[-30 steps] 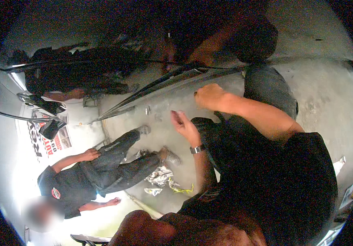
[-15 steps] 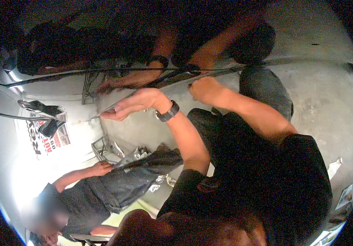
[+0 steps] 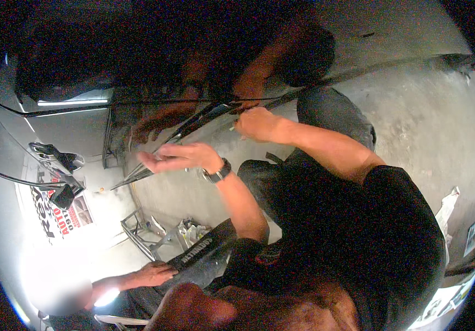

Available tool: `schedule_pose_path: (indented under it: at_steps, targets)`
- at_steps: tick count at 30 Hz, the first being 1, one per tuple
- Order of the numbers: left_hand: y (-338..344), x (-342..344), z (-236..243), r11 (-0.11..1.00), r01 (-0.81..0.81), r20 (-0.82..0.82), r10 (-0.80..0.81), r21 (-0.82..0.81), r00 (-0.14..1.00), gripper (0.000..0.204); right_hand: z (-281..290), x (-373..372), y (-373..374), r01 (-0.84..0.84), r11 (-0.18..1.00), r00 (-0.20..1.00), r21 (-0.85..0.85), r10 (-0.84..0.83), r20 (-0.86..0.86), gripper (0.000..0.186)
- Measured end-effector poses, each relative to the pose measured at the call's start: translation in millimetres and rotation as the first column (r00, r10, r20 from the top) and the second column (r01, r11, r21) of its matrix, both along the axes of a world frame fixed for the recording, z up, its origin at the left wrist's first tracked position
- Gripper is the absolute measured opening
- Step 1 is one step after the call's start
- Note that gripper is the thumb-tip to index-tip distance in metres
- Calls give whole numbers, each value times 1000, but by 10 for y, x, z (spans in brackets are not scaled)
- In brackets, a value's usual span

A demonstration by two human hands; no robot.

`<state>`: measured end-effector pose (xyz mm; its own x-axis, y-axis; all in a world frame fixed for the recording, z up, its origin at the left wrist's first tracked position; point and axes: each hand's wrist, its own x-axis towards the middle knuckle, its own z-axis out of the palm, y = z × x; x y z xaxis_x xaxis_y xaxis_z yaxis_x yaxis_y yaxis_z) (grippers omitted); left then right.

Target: Replacing or adjusting the weather stripping/trim on a car door.

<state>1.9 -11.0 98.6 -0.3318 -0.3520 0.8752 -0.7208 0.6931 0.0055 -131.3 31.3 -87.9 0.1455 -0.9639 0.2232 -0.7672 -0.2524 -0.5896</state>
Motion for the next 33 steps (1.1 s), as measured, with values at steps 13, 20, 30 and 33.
schedule_pose_path:
  at_steps: [13,20,30,33]
  targets:
    - [123,-300,-859,950,286,270,-244,-127,932,65,-71,-25,18,-14,997,986,-74,26,166,18]
    - [31,-270,-943,952,296,158,-282,-75,946,56,-23,-83,94,11,996,997,-93,-3,79,13]
    - [16,-407,-829,964,265,198,-254,-31,947,64,20,-87,91,2,1000,1000,-16,-2,-8,15]
    - [4,-396,-831,966,259,204,-250,-17,946,65,-11,-66,74,4,1000,1000,-26,-4,18,13]
